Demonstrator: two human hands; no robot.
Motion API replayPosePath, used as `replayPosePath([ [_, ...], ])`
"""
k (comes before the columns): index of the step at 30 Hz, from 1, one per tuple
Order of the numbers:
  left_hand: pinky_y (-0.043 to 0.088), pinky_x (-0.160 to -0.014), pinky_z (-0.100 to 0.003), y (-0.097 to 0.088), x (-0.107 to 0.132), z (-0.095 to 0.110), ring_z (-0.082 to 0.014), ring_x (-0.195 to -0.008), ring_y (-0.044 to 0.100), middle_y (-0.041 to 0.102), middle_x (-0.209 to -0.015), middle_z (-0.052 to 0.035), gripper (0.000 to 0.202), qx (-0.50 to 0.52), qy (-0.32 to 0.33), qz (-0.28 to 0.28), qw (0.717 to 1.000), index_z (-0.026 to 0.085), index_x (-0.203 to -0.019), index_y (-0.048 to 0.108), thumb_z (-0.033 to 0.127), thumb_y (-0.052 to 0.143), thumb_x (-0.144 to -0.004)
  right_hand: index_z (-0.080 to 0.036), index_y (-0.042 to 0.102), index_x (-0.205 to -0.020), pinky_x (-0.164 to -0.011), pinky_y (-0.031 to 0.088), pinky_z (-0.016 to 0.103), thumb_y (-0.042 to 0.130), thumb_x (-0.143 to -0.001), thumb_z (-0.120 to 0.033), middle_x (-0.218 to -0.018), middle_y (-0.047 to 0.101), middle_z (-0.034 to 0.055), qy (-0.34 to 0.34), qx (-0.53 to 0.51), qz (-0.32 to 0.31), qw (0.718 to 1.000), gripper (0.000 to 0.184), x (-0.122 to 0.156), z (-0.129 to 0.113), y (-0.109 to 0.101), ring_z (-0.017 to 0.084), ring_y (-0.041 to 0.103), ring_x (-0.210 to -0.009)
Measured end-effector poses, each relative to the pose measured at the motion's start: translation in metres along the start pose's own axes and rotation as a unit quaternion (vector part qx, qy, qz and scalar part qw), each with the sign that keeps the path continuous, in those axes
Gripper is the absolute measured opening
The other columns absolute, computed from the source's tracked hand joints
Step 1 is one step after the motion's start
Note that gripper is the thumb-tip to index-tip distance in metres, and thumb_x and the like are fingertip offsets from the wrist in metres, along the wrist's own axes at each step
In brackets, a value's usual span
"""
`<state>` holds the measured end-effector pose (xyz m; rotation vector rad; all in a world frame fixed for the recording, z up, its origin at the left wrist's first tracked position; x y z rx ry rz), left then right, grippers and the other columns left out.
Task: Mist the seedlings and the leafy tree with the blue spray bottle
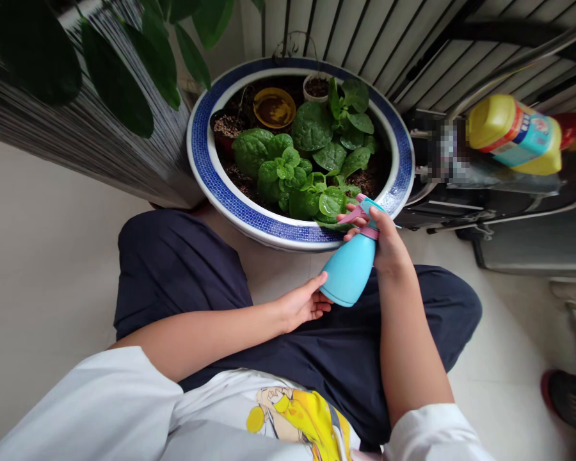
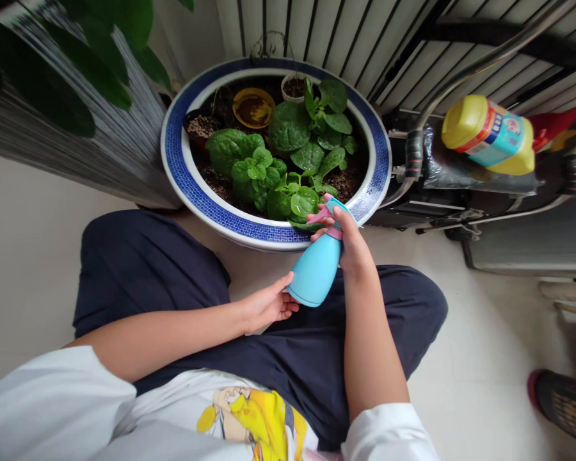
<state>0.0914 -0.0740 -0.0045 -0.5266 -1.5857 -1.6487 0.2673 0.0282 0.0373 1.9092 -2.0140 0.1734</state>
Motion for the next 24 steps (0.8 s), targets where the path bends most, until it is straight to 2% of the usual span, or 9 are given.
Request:
replayPosePath([
  [6,0.036,-0.064,-0.022,0.0005,-0.0005,-0.0007,-0.0106,-0.066,0.054,0.061,-0.073,0.0005,0.045,0.005,0.003,0.009,1.000,0.017,-0.086,0.061,0.062,0.064,-0.081,-0.035,0.056,-0.125,-0.059,0.059,0.030,0.062,-0.080,-0.059,-0.090,0.069,-0.0012,-0.004,0.005,-0.001,1.000,0.051,0.0026,-0.0004,0.0009,0.020,0.071,-0.077],
  [10,0.041,-0.075,-0.026,-0.0004,-0.0020,-0.0012,-0.0136,-0.076,0.056,0.062,-0.079,-0.0004,0.042,0.038,0.045,0.036,0.998,0.018,-0.092,0.062,0.057,0.068,-0.079,-0.035,0.052,-0.130,-0.058,0.059,0.031,0.061,-0.080,-0.059,-0.093,0.072,-0.0011,0.012,0.010,0.005,1.000,0.056,0.0020,0.0001,0.0027,0.017,0.069,-0.066],
  [14,0.042,-0.083,-0.028,-0.0004,-0.0024,-0.0016,-0.0159,-0.086,0.059,0.064,-0.087,-0.0028,0.043,0.051,0.046,0.022,0.997,0.017,-0.095,0.063,0.058,0.067,-0.081,-0.034,0.049,-0.135,-0.053,0.057,0.027,0.063,-0.078,-0.056,-0.094,0.074,-0.0004,0.039,-0.014,0.008,0.999,0.062,-0.0004,0.0006,0.0033,0.014,0.066,-0.057],
  [19,0.042,-0.078,-0.027,-0.0021,-0.0020,-0.0036,-0.0152,-0.084,0.060,0.062,-0.083,-0.0015,0.047,0.025,0.017,0.024,0.999,0.017,-0.089,0.062,0.063,0.066,-0.079,-0.035,0.049,-0.136,-0.050,0.055,0.026,0.065,-0.077,-0.055,-0.095,0.076,0.0008,0.072,-0.037,-0.010,0.997,0.065,-0.0020,0.0007,0.0037,0.014,0.065,-0.055],
  [24,0.040,-0.073,-0.026,-0.0037,-0.0026,-0.0041,-0.0138,-0.079,0.059,0.059,-0.079,0.0004,0.046,0.025,0.015,0.033,0.999,0.017,-0.085,0.059,0.062,0.067,-0.079,-0.033,0.051,-0.133,-0.050,0.055,0.027,0.066,-0.076,-0.057,-0.094,0.076,0.0013,0.067,-0.041,-0.018,0.997,0.064,-0.0024,0.0002,0.0048,0.014,0.065,-0.054],
])
Point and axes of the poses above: each hand's wrist, its own x-axis away from the middle knuckle, its own y-axis out of the palm, z = x × y, the point moved 1 cm from there along -x, towards the middle knuckle
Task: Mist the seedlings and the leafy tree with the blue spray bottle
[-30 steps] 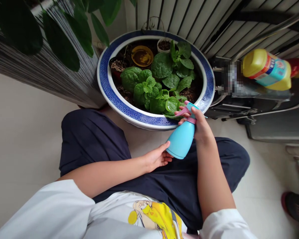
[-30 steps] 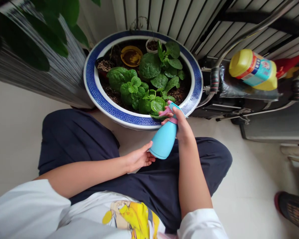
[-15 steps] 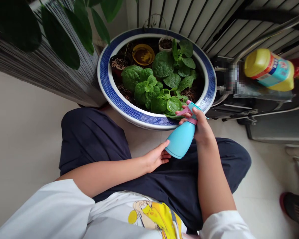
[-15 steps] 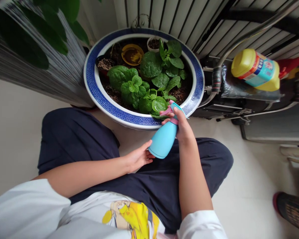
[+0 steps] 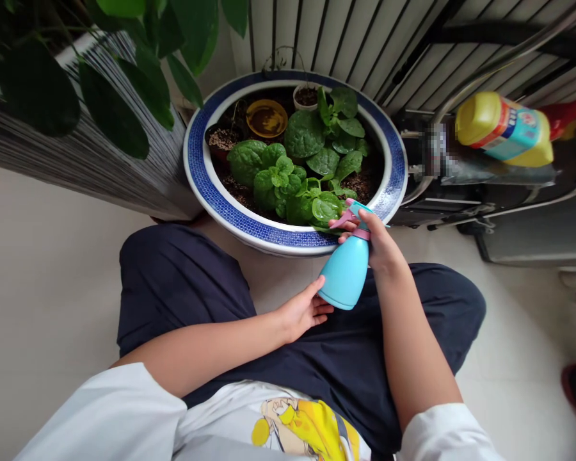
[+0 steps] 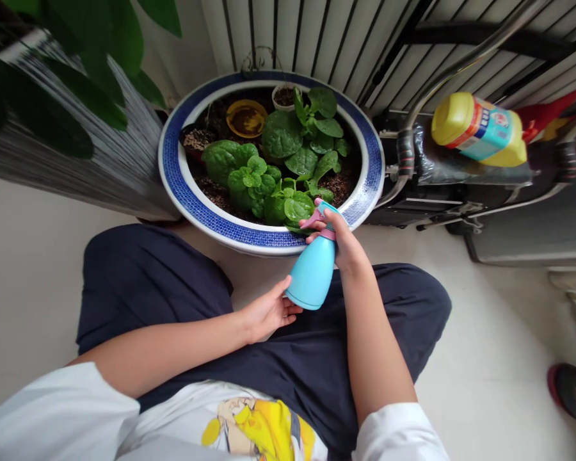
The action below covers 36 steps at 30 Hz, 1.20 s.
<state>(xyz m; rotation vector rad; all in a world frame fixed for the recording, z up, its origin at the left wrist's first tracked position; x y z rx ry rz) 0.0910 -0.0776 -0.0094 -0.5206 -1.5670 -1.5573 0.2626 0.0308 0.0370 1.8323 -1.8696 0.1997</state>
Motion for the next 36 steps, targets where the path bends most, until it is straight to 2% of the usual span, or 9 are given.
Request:
replayPosePath([
  [9,0.039,-0.069,-0.025,0.0032,0.0033,0.0041,-0.0121,-0.074,0.058,0.062,-0.081,0.0006,0.038,-0.005,0.009,0.003,1.000,0.018,-0.090,0.059,0.056,0.063,-0.085,-0.034,0.058,-0.125,-0.054,0.056,0.026,0.065,-0.080,-0.053,-0.098,0.075,0.0011,-0.043,-0.002,-0.003,0.999,0.050,0.0018,0.0001,-0.0017,0.013,0.066,-0.058],
  [13,0.039,-0.068,-0.024,0.0031,0.0031,0.0027,-0.0114,-0.073,0.058,0.061,-0.080,0.0006,0.036,-0.002,0.007,0.004,1.000,0.017,-0.090,0.059,0.053,0.060,-0.089,-0.034,0.060,-0.123,-0.055,0.057,0.028,0.065,-0.079,-0.055,-0.101,0.073,0.0010,-0.067,0.006,0.002,0.998,0.048,0.0020,0.0010,-0.0011,0.018,0.071,-0.073],
  [18,0.039,-0.067,-0.024,0.0020,0.0012,0.0004,-0.0111,-0.074,0.057,0.061,-0.086,0.0002,0.038,0.000,0.010,-0.005,1.000,0.017,-0.093,0.060,0.055,0.064,-0.085,-0.034,0.061,-0.121,-0.056,0.057,0.026,0.064,-0.082,-0.052,-0.107,0.072,0.0011,-0.077,0.000,-0.011,0.997,0.044,0.0021,0.0014,-0.0011,0.019,0.071,-0.084],
  [29,0.040,-0.067,-0.023,0.0002,0.0024,-0.0012,-0.0104,-0.074,0.058,0.062,-0.087,0.0006,0.036,-0.003,0.015,-0.010,1.000,0.018,-0.101,0.060,0.051,0.064,-0.086,-0.032,0.060,-0.121,-0.052,0.056,0.024,0.066,-0.079,-0.051,-0.116,0.070,0.0031,-0.096,-0.014,-0.045,0.994,0.046,0.0014,-0.0009,0.0022,0.022,0.069,-0.099],
  [36,0.039,-0.065,-0.022,0.0020,0.0025,0.0015,-0.0097,-0.070,0.058,0.060,-0.077,0.0013,0.034,-0.006,0.001,-0.013,1.000,0.017,-0.093,0.060,0.051,0.058,-0.090,-0.031,0.061,-0.119,-0.051,0.056,0.023,0.066,-0.079,-0.048,-0.117,0.069,0.0032,-0.094,-0.030,-0.045,0.994,0.044,0.0027,-0.0025,0.0057,0.022,0.069,-0.100],
])
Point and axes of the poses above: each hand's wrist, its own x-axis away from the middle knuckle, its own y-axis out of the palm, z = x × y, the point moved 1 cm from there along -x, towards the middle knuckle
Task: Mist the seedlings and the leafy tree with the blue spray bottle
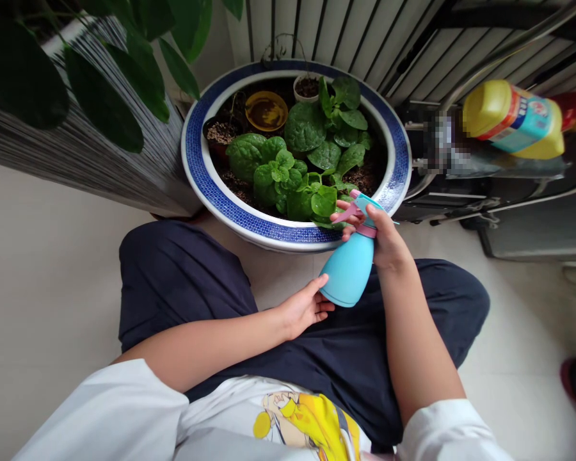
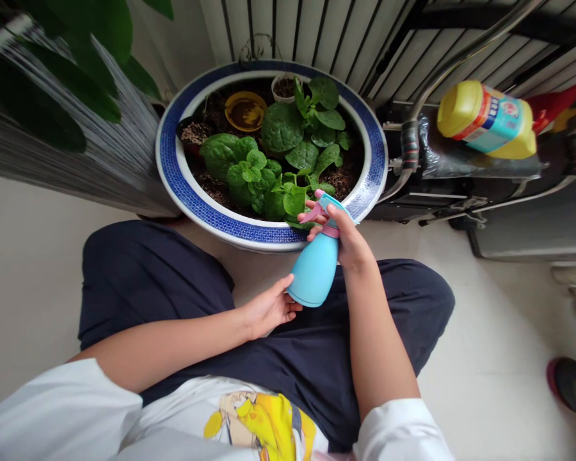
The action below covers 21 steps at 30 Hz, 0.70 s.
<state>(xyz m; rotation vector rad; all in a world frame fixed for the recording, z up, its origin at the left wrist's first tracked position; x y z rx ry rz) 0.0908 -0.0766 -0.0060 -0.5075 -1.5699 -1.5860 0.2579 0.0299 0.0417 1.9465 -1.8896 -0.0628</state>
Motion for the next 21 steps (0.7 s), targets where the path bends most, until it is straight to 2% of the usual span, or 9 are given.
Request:
replayPosePath([
  [8,0.037,-0.061,-0.021,-0.0006,-0.0019,-0.0035,-0.0090,-0.065,0.057,0.057,-0.071,0.0021,0.035,-0.002,-0.008,-0.002,1.000,0.017,-0.089,0.057,0.052,0.055,-0.092,-0.030,0.058,-0.124,-0.053,0.055,0.026,0.063,-0.081,-0.053,-0.118,0.069,0.0053,-0.010,0.041,-0.019,0.999,0.049,0.0018,0.0001,0.0009,0.024,0.068,-0.101],
  [14,0.037,-0.061,-0.020,-0.0024,-0.0051,-0.0058,-0.0085,-0.066,0.057,0.061,-0.081,0.0020,0.040,-0.008,0.004,-0.003,1.000,0.020,-0.096,0.057,0.059,0.057,-0.088,-0.031,0.056,-0.127,-0.055,0.055,0.028,0.062,-0.080,-0.058,-0.125,0.066,0.0056,-0.020,0.075,-0.039,0.996,0.054,0.0011,0.0026,-0.0009,0.025,0.068,-0.100],
  [21,0.037,-0.061,-0.020,-0.0032,-0.0078,-0.0075,-0.0093,-0.066,0.055,0.059,-0.078,0.0018,0.046,-0.013,-0.003,0.000,1.000,0.020,-0.096,0.057,0.064,0.058,-0.085,-0.031,0.055,-0.131,-0.057,0.055,0.031,0.063,-0.080,-0.058,-0.122,0.069,0.0066,-0.021,0.075,-0.070,0.995,0.058,0.0019,0.0025,0.0000,0.024,0.070,-0.091],
])
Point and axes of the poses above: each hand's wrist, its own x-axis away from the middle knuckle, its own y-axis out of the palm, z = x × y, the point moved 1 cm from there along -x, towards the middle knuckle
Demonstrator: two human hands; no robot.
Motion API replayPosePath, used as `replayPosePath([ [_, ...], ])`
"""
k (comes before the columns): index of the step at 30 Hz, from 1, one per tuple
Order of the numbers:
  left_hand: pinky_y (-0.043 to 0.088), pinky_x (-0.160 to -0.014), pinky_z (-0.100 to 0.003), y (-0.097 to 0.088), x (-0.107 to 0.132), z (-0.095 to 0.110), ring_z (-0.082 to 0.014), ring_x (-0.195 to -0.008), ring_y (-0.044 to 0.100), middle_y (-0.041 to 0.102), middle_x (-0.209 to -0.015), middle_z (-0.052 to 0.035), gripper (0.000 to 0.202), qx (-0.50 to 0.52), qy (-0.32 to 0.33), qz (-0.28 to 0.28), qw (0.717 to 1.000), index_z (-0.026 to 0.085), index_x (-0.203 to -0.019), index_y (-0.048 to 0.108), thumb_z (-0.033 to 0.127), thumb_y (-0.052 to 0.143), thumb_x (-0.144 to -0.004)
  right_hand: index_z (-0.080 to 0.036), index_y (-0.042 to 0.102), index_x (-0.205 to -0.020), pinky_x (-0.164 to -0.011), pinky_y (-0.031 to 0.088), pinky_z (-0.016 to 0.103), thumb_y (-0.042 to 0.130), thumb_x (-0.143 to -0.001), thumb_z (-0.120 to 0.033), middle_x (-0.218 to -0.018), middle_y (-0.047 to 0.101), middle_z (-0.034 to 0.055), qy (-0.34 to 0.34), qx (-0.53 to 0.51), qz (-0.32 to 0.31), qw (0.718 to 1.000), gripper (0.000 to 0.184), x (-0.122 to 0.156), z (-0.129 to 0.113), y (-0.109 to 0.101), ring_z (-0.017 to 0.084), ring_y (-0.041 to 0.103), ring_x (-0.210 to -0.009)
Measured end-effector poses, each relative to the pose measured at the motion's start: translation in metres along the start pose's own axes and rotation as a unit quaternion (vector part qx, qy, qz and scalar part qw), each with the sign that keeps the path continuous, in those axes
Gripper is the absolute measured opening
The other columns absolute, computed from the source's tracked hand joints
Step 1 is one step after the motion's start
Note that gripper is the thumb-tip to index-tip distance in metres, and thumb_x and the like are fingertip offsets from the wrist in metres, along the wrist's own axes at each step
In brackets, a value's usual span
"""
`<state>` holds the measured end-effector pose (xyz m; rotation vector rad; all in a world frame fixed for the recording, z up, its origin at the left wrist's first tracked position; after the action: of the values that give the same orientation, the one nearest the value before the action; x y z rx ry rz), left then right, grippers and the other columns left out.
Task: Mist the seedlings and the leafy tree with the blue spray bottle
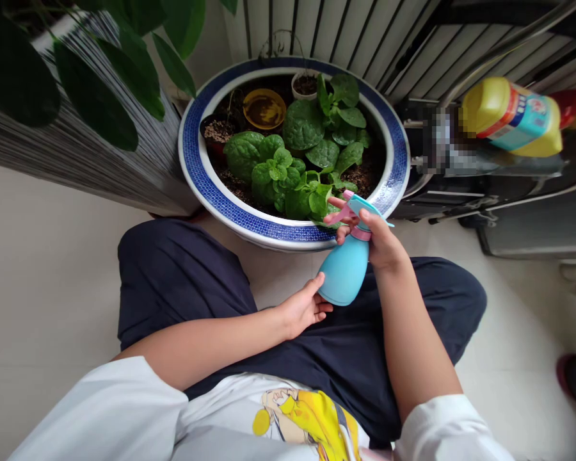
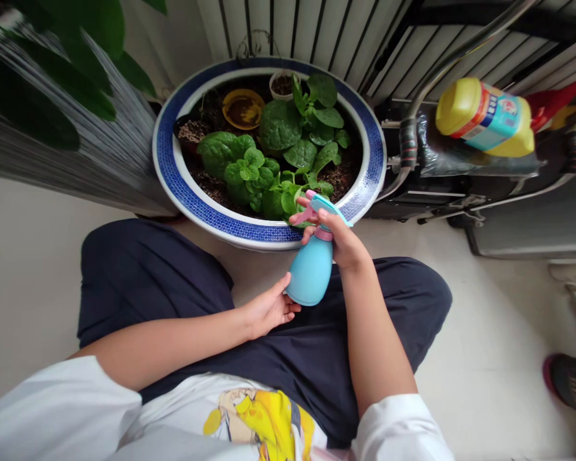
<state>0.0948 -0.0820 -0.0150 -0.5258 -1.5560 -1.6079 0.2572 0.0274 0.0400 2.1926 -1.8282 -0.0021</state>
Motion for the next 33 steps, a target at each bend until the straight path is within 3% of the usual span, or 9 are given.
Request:
replayPosePath([
  [5,0.037,-0.060,-0.020,0.000,0.000,0.001,-0.0089,-0.066,0.055,0.060,-0.082,0.0012,0.045,0.005,0.004,-0.003,1.000,0.020,-0.097,0.057,0.063,0.059,-0.085,-0.032,0.055,-0.131,-0.060,0.056,0.034,0.061,-0.082,-0.059,-0.117,0.071,0.0054,-0.003,0.016,-0.014,1.000,0.056,0.002,0.000,-0.001,0.020,0.069,-0.071],
  [10,0.037,-0.059,-0.020,0.000,0.000,0.003,-0.0098,-0.066,0.054,0.060,-0.082,0.0005,0.047,0.014,-0.001,0.006,1.000,0.020,-0.096,0.059,0.064,0.064,-0.081,-0.032,0.054,-0.131,-0.060,0.056,0.034,0.063,-0.079,-0.061,-0.128,0.066,0.0055,-0.008,0.025,0.001,1.000,0.060,0.002,0.000,0.001,0.024,0.069,-0.088],
  [13,0.036,-0.058,-0.021,0.001,0.001,0.003,-0.0103,-0.064,0.053,0.058,-0.075,0.0011,0.050,0.022,-0.029,0.001,0.999,0.019,-0.092,0.059,0.068,0.060,-0.081,-0.031,0.054,-0.130,-0.059,0.055,0.032,0.063,-0.081,-0.056,-0.122,0.068,0.0053,0.033,0.011,0.021,0.999,0.055,0.000,0.004,0.002,0.024,0.069,-0.093],
  [16,0.035,-0.057,-0.021,0.003,0.001,0.001,-0.0102,-0.062,0.052,0.056,-0.071,0.0015,0.053,0.023,-0.049,-0.005,0.999,0.018,-0.089,0.060,0.071,0.053,-0.084,-0.032,0.056,-0.127,-0.058,0.055,0.031,0.062,-0.084,-0.051,-0.113,0.072,0.0040,0.076,-0.008,0.029,0.997,0.048,-0.003,0.007,0.002,0.021,0.069,-0.084],
  [20,0.034,-0.058,-0.021,0.004,0.002,-0.001,-0.0105,-0.063,0.052,0.056,-0.072,0.0009,0.054,0.020,-0.058,-0.001,0.998,0.018,-0.089,0.060,0.071,0.051,-0.084,-0.031,0.053,-0.134,-0.060,0.055,0.032,0.060,-0.084,-0.053,-0.105,0.074,0.0040,0.113,-0.001,0.011,0.994,0.055,-0.002,0.007,0.002,0.016,0.064,-0.063],
  [23,0.034,-0.058,-0.021,0.005,0.003,-0.002,-0.0107,-0.064,0.052,0.056,-0.073,0.0004,0.054,0.016,-0.062,-0.004,0.998,0.018,-0.090,0.059,0.072,0.049,-0.085,-0.029,0.053,-0.135,-0.060,0.055,0.031,0.061,-0.083,-0.052,-0.099,0.074,0.0034,0.128,-0.006,0.007,0.992,0.058,-0.001,0.006,0.005,0.015,0.062,-0.059],
  [27,0.034,-0.057,-0.020,0.006,0.005,-0.006,-0.0106,-0.063,0.051,0.055,-0.074,-0.0002,0.057,0.000,-0.075,-0.008,0.997,0.018,-0.091,0.058,0.072,0.043,-0.088,-0.027,0.056,-0.133,-0.061,0.056,0.030,0.062,-0.084,-0.048,-0.096,0.075,0.0040,0.129,-0.006,-0.008,0.992,0.053,0.000,0.005,0.012,0.016,0.063,-0.063],
  [33,0.035,-0.057,-0.019,0.006,0.006,-0.014,-0.0098,-0.063,0.051,0.055,-0.077,-0.0002,0.061,-0.008,-0.092,-0.005,0.996,0.018,-0.095,0.058,0.074,0.032,-0.090,-0.024,0.060,-0.130,-0.060,0.056,0.028,0.063,-0.085,-0.050,-0.097,0.075,0.0066,0.139,0.007,-0.038,0.989,0.052,0.000,0.009,0.020,0.021,0.067,-0.088],
])
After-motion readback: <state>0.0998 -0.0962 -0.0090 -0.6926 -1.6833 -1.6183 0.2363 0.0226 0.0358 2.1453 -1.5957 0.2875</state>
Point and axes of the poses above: each hand's wrist, its own x-axis away from the middle knuckle, its own y-axis out of the palm, z = x × y, the point moved 1 cm from there along -x, towards the middle knuckle
